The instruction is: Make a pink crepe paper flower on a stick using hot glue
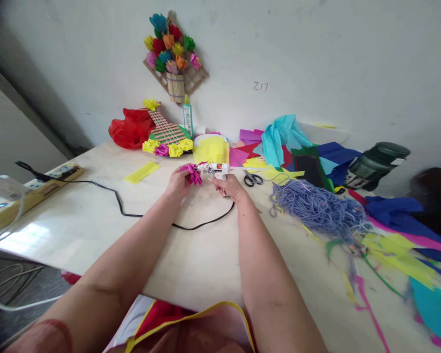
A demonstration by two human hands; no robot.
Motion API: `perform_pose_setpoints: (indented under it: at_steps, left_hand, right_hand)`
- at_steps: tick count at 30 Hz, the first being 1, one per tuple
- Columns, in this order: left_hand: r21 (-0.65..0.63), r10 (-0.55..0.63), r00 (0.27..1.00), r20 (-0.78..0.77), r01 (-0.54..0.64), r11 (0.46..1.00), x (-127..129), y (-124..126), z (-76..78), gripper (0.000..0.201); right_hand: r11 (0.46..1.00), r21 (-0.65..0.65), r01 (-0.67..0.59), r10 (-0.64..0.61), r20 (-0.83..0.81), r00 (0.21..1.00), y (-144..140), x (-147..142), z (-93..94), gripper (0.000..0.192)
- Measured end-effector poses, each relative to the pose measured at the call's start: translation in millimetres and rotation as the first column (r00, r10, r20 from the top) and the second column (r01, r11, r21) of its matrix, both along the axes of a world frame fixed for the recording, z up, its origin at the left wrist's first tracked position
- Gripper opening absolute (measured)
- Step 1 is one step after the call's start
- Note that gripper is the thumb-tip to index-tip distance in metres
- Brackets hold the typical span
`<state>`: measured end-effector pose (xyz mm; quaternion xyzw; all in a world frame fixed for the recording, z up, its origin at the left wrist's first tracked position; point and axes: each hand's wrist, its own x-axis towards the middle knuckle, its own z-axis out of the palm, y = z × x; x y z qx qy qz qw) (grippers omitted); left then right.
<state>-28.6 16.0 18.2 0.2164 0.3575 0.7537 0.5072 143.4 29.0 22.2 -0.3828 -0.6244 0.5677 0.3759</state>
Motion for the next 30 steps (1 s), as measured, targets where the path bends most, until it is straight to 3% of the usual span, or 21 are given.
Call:
perform_pose_setpoints:
  at_steps: [30]
  left_hand:
    - [-0.009,-0.001,1.000,-0.012,0.001,1.000,0.3,0.0,-0.4,0.018]
  right_hand:
    - [0.994,0.101,0.050,-0.062,0.112,0.992,0.6,-2.6,-2.2,0.037]
